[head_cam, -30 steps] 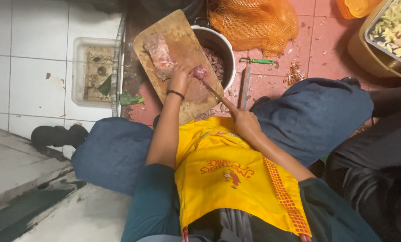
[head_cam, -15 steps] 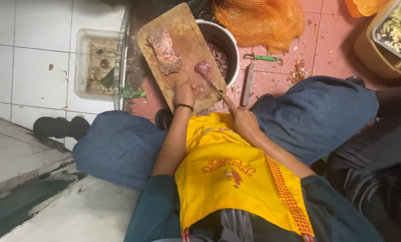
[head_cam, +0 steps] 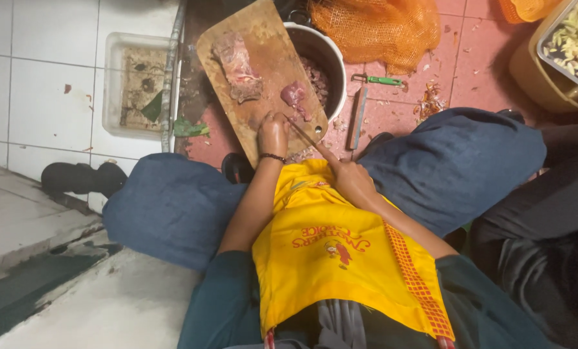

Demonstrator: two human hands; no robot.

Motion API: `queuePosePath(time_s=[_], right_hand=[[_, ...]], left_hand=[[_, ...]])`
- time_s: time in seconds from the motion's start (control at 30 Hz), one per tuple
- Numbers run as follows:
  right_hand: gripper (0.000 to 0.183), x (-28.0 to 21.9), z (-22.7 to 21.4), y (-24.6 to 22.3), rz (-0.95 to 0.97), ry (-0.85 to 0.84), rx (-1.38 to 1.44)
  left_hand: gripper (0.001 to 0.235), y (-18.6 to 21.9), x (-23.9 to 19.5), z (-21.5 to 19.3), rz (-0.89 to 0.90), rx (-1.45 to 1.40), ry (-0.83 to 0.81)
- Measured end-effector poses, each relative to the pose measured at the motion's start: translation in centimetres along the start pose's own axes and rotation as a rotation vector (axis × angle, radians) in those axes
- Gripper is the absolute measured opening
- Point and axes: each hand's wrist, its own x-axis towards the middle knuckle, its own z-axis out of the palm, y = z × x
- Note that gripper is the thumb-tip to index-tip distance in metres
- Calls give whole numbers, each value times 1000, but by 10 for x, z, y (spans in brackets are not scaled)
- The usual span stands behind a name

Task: The person cuts raw meat into small pieces on a wooden cutting board while sitting on the floor.

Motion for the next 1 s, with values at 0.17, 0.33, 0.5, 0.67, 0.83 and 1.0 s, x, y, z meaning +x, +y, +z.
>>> queuePosePath(time_s=[0.17, 0.33, 0.5, 0.67, 0.83, 1.0], right_hand=[[74, 18, 23, 17, -8, 3, 12], [88, 53, 59, 41, -155, 107, 21], [100, 23, 26, 17, -208, 110, 38], [99, 27, 36, 21, -85, 37, -79], [87, 61, 67, 45, -183, 152, -146], [80, 25, 18, 16, -86, 49, -82]], left_hand=[[15, -2, 1, 4, 28, 21, 11], [17, -2, 3, 7, -8, 43, -16], [18, 8, 0, 5, -43, 61, 25], [21, 4, -4, 9, -14, 4, 47], [14, 6, -1, 8, -34, -4, 27], [18, 20, -2, -15, -85, -48, 54]])
